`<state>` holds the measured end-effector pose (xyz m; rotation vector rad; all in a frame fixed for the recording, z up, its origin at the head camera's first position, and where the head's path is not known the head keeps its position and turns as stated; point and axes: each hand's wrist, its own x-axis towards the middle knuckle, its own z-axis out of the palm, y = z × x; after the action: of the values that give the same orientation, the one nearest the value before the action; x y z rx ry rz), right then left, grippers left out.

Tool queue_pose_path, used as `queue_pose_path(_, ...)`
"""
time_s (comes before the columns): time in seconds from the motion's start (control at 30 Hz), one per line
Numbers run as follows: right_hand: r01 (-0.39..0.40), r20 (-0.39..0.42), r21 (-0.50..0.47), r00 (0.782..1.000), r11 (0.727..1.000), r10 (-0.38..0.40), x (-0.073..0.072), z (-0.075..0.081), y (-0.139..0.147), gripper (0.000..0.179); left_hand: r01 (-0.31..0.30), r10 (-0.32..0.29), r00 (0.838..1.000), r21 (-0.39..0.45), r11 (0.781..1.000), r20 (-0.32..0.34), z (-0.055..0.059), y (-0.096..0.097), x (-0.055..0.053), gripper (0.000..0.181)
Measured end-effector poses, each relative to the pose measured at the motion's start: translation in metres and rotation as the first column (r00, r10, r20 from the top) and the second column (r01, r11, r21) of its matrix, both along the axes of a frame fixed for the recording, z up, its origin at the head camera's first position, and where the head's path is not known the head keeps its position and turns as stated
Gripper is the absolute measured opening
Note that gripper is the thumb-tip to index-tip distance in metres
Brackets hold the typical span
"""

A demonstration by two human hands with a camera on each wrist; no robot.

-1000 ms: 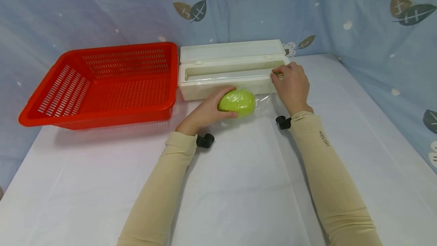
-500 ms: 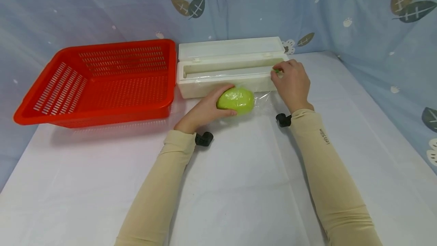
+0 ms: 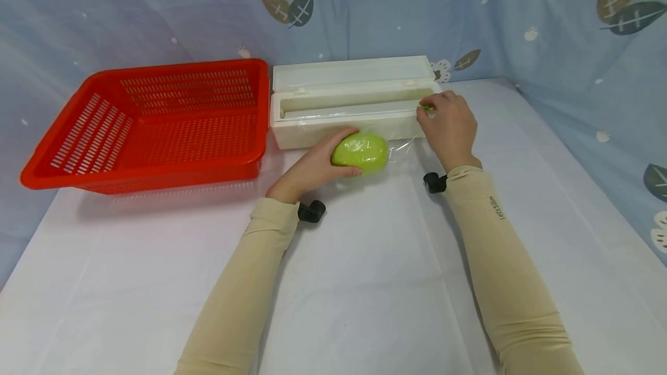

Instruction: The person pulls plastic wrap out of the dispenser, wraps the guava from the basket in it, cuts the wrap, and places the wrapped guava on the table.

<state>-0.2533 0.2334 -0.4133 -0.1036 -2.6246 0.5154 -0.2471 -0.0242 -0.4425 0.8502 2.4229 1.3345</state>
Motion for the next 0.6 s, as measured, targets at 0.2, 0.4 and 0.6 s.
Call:
queue_pose_path(0.2, -0.024, -0.059, 0.042, 0.998, 0.999, 0.026, -0.0006, -0.0024, 0.0024, 0.024, -0.008, 0.008, 1.000, -0.001, 1.000, -0.004, 0.0004, 0.0002, 0.0002, 0.078)
queue_pose_path(0.4, -0.146, -0.107, 0.129, 0.981, 0.981, 0.160, -0.0004, -0.0058, 0.0028, 0.022, -0.015, 0.015, 1.000, 0.002, 1.000, 0.014, -0.0005, 0.0000, 0.0005, 0.078)
queue_pose_path(0.6, -0.154, -0.140, 0.103, 0.976, 0.983, 0.167, -0.0042, -0.0090, 0.0064, 0.023, -0.012, 0.011, 1.000, 0.018, 1.000, 0.028, -0.0017, 0.0008, 0.0011, 0.078)
